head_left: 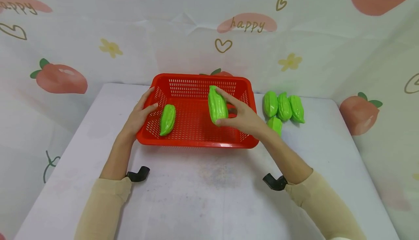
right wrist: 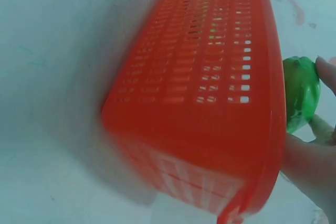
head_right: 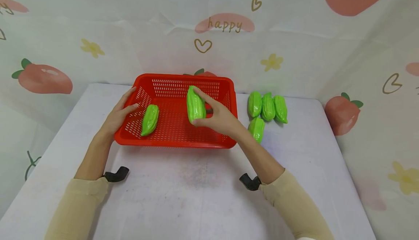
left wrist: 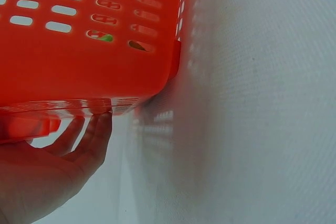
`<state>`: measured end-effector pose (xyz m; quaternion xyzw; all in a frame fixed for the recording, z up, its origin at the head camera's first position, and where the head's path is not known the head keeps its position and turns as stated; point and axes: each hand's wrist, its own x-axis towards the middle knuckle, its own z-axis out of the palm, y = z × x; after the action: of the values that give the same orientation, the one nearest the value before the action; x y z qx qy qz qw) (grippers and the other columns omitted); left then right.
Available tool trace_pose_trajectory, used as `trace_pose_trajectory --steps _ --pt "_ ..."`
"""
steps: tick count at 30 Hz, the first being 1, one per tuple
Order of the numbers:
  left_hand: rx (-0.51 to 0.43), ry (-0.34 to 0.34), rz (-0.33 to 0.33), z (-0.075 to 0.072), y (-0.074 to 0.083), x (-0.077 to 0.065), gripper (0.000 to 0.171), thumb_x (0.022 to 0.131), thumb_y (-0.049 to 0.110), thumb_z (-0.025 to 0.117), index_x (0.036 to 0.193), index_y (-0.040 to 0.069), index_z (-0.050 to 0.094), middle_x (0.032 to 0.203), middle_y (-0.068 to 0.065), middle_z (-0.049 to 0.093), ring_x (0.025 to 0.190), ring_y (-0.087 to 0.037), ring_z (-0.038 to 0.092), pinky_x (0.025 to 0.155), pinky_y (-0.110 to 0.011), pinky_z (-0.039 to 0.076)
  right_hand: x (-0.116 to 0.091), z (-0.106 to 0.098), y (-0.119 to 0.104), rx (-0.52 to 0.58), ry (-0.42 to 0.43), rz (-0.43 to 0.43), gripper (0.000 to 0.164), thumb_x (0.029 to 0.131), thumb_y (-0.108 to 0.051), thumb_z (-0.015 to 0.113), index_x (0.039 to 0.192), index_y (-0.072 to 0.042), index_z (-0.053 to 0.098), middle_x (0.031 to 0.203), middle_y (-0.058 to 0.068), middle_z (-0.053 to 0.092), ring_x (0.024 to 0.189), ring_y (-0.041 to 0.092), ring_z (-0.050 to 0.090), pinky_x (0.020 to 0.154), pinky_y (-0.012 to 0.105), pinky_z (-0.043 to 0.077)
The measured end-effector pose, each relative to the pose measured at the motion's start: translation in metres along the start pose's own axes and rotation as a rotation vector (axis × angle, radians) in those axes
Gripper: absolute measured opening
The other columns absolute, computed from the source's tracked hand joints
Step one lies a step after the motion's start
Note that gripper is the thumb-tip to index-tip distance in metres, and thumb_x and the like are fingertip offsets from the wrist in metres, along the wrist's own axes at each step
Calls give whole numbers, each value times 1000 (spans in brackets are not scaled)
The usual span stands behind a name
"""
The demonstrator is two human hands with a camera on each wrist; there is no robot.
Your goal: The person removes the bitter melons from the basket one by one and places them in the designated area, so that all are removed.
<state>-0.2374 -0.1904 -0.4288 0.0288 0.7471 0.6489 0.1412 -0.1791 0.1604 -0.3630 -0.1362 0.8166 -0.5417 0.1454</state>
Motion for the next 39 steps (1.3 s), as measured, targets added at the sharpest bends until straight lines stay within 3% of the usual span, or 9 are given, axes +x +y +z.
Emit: trace_pose_trajectory --steps 11,18,23,31,39 --pt "-10 -8 10 0 1 -1 59 105 32 45 157 44 20 159 -6 26 129 -27 41 87 -25 52 -13 -13 8 4 54 -7 87 86 -22 78 151 -51 29 146 0 41 121 29 53 91 44 52" --pt "-28 -18 1 0 -4 -4 60 105 31 45 157 44 18 160 -6 24 130 -28 39 86 -25 52 -26 -23 12 47 89 40 87 87 -21 77 152 -50 28 153 -2 33 129 33 47 91 45 53" --pt "-9 -12 10 1 -5 -4 61 104 31 46 157 43 18 159 -7 25 130 -29 40 86 -25 52 -36 -32 17 65 107 72 85 90 -21 74 153 -51 26 159 -1 23 137 38 39 96 50 50" --pt "5 -4 24 -1 -2 -1 61 104 31 47 157 42 20 159 -6 26 128 -26 41 85 -22 51 -49 -44 27 33 152 49 85 91 -17 72 155 -47 24 157 8 29 135 39 42 102 56 44" --pt "-11 -14 21 1 -1 -2 60 104 30 46 157 42 20 158 -8 27 128 -28 42 85 -24 53 -65 -53 32 20 188 90 83 93 -22 70 154 -51 22 163 6 20 141 44 31 106 67 31"
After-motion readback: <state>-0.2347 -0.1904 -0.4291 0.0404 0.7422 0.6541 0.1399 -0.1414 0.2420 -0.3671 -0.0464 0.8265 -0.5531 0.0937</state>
